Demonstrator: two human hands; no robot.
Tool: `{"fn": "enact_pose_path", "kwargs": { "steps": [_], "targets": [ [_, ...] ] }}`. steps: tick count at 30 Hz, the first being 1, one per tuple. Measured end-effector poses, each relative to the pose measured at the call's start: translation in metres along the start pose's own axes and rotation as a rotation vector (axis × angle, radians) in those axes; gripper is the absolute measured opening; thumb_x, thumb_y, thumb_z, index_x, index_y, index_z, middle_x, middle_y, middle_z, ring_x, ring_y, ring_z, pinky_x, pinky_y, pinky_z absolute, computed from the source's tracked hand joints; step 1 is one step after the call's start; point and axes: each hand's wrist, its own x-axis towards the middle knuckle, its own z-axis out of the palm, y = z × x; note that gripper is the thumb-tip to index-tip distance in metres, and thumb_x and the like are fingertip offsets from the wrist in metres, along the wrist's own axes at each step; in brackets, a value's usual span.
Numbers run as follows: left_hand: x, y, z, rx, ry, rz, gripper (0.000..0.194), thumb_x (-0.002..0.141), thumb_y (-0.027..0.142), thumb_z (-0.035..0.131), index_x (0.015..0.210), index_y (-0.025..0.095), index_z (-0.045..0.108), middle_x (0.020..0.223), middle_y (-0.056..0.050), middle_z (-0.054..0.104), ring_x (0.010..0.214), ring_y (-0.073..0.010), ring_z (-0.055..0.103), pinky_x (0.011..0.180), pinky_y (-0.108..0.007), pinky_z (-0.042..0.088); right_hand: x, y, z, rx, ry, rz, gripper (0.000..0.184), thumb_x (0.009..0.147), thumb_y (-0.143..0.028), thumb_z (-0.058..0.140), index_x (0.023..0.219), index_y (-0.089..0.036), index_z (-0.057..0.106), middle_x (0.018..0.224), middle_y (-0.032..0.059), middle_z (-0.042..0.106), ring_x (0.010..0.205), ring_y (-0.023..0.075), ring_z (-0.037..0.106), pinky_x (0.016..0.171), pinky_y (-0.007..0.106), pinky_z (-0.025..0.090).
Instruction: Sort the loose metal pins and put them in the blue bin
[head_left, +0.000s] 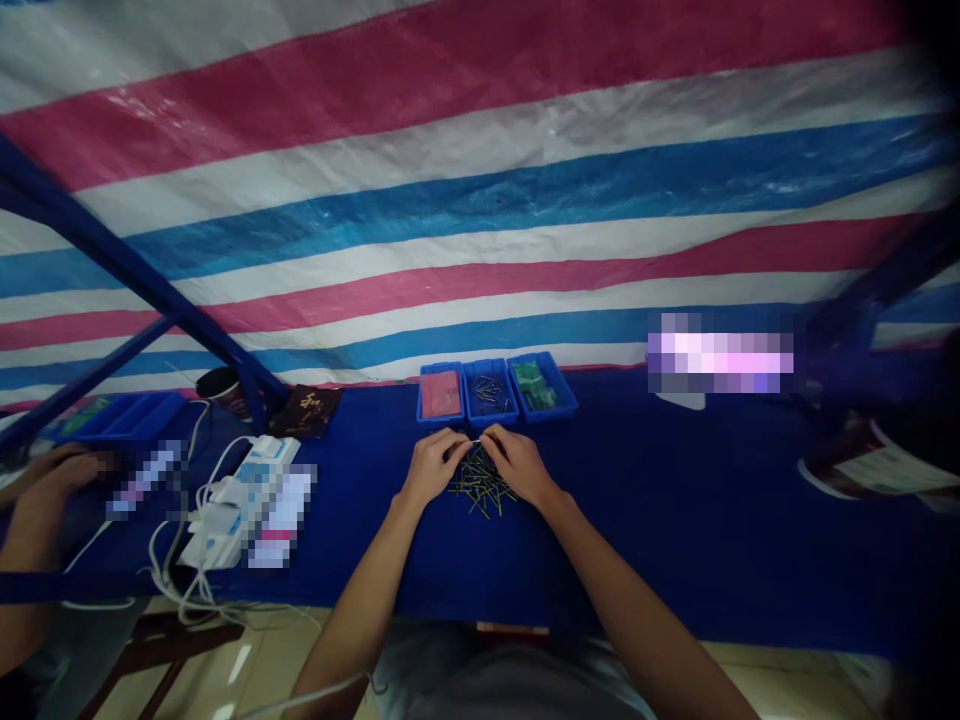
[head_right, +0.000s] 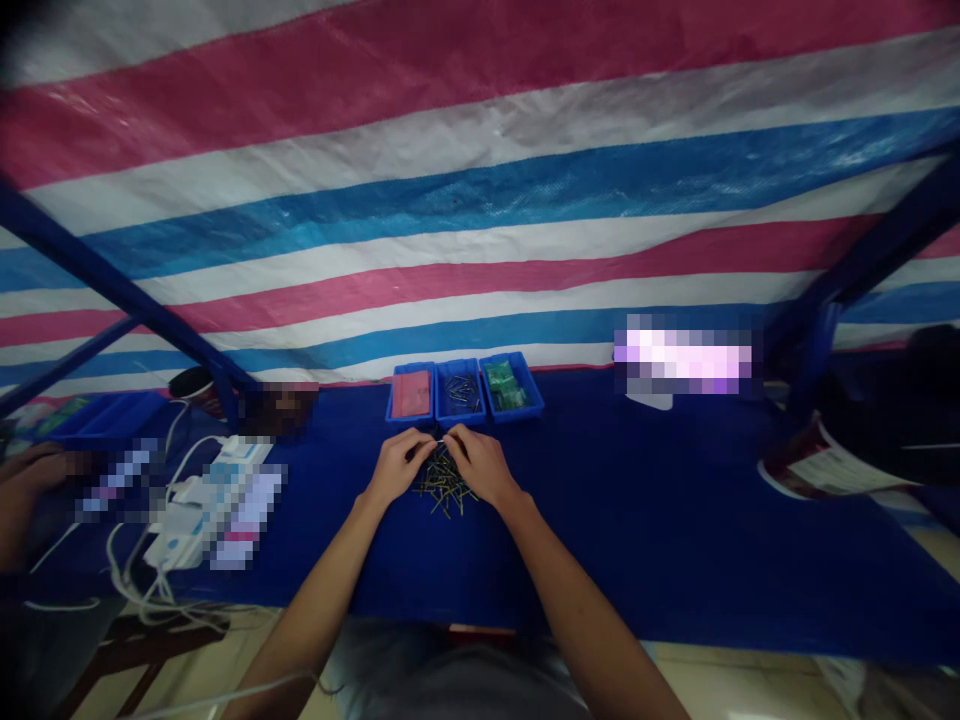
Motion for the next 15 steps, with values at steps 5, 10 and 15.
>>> {"fn": "enact_pose_path", "kwargs": {
  "steps": [5,10,15],
  "targets": [
    [0.0,0.0001,-0.0004,0.001,0.002,0.0,0.031,0.1,0.039,0.05,0.092,0.018,0.071,0.074,-0.003,0.061,0.065,-0.0136,0.054,0.065,-0.025,0.042,-0.0007,-0.0036,-0.0025,0.075,0.026,-0.018,0.015,0.099,-0.033,0.049,0.103,-0.024,0.059,0.079,-0.0003,0.065,0.067,0.0156,0.059,0.064,0.026,0.043],
    [-0.0003,0.001,-0.0008,0.007,-0.007,0.004,0.028,0.099,0.038,0.052,0.094,0.019,0.072,0.073,-0.002,0.06,0.063,-0.0131,0.053,0.063,-0.025,0.041,-0.0002,0.0004,0.0003,0.111,0.022,-0.056,0.016,0.1,-0.03,0.047,0.097,-0.024,0.061,0.089,0.0023,0.068,0.078,0.0172,0.063,0.073,0.028,0.046],
    [-0.0008,0.0019,-0.0006,0.003,-0.02,0.013,0.024,0.097,0.037,0.056,0.096,0.019,0.072,0.074,-0.002,0.061,0.064,-0.013,0.054,0.065,-0.025,0.043,-0.0001,0.0027,0.003,0.113,-0.001,-0.073,0.02,0.101,-0.033,0.046,0.099,-0.024,0.063,0.094,0.0032,0.07,0.084,0.0184,0.065,0.077,0.028,0.046]
  ]
}}
